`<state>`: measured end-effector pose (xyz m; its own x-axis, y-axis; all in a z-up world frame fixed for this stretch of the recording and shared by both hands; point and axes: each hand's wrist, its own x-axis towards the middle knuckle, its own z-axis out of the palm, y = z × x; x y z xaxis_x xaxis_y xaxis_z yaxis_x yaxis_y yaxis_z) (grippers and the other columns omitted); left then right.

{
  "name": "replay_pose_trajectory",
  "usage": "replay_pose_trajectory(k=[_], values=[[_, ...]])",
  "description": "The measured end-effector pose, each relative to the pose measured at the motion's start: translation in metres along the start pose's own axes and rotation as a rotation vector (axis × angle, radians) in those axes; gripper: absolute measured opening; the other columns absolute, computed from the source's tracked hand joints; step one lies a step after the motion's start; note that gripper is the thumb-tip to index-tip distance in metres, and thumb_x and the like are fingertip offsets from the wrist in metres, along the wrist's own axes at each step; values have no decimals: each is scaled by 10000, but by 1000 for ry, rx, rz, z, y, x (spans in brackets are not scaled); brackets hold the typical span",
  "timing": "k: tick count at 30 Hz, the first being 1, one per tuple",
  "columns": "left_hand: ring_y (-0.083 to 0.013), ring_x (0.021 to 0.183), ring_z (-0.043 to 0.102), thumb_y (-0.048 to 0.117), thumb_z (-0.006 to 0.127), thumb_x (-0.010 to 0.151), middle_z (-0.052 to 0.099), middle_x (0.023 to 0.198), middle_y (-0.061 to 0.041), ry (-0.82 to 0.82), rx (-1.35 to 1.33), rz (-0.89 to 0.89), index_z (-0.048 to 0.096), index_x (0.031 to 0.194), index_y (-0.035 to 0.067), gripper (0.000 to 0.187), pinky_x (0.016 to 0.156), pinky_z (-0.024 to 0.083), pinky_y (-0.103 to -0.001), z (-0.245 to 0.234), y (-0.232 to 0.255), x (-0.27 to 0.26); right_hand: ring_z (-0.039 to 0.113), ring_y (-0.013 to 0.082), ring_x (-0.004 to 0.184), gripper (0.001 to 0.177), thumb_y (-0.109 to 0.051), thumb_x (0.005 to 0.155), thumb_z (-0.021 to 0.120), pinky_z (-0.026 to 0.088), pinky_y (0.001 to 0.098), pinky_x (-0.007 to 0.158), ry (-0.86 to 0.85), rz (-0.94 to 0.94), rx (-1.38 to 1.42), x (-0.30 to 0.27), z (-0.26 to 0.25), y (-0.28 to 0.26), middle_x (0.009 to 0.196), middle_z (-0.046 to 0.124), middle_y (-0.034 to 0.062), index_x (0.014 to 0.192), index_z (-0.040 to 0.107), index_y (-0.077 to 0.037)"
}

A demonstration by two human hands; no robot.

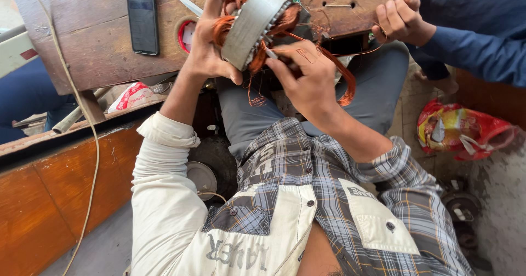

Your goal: The person sits on the floor and repairs an electric motor stator. They cut a strip of white insulating tape with scissors, then repeatedly wrap and secure the tape around copper windings on the stator. A second person assists by holding the stator and handing over tools.

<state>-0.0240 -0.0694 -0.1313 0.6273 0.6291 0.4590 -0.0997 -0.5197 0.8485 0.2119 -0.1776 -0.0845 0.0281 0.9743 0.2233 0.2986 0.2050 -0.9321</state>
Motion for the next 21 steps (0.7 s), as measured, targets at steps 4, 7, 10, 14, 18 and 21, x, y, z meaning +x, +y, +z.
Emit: replay_pose_trajectory(k=[4, 7, 10, 14, 18, 21], values=[[-327, 1591, 271, 625, 954, 560, 228, 1718, -99, 12, 18, 19, 581, 1444, 135, 1078, 1265, 297, -484, -3, -4, -10, 728, 239, 850, 53, -24, 987, 782, 575, 334, 738, 68, -167, -66, -1, 9, 3, 968, 736, 89, 992, 729, -22], [-343, 1557, 293, 657, 933, 533, 263, 1670, -115, 44, 29, -53, 668, 1384, 121, 1039, 1241, 318, -514, 0, -4, -6, 722, 257, 877, 56, -9, 990, 758, 580, 343, 764, 74, -211, -46, 3, 8, 5, 990, 725, 113, 1031, 720, -2], [-349, 1560, 272, 691, 927, 540, 261, 1668, -146, 56, 80, -18, 652, 1334, 91, 1033, 1271, 294, -539, -3, -2, -2, 707, 277, 887, 114, 0, 1005, 750, 575, 357, 769, 76, -284, -60, 0, 2, 3, 1018, 702, 128, 1109, 708, 17], [-310, 1431, 388, 710, 930, 484, 369, 1508, -130, 119, 127, -102, 637, 1179, 21, 1022, 1195, 359, -497, 1, -2, -17, 672, 296, 885, 224, 46, 1014, 724, 560, 377, 764, 16, -288, -45, -19, 0, 12, 1045, 653, 153, 1235, 689, 40], [-271, 1368, 442, 693, 936, 465, 398, 1470, -129, 151, 88, -167, 607, 1095, -2, 995, 1142, 383, -440, 0, -6, -17, 652, 299, 896, 267, 65, 1000, 719, 554, 391, 773, -21, -346, -79, -12, 5, 25, 1013, 611, 135, 1262, 677, 35], [-266, 1345, 461, 700, 936, 462, 406, 1441, -133, 159, 86, -185, 603, 1082, -19, 1006, 1114, 417, -421, 1, -5, -28, 643, 294, 880, 286, 68, 998, 715, 552, 386, 757, -27, -356, -88, -14, 8, 27, 1034, 615, 140, 1278, 665, 39]])
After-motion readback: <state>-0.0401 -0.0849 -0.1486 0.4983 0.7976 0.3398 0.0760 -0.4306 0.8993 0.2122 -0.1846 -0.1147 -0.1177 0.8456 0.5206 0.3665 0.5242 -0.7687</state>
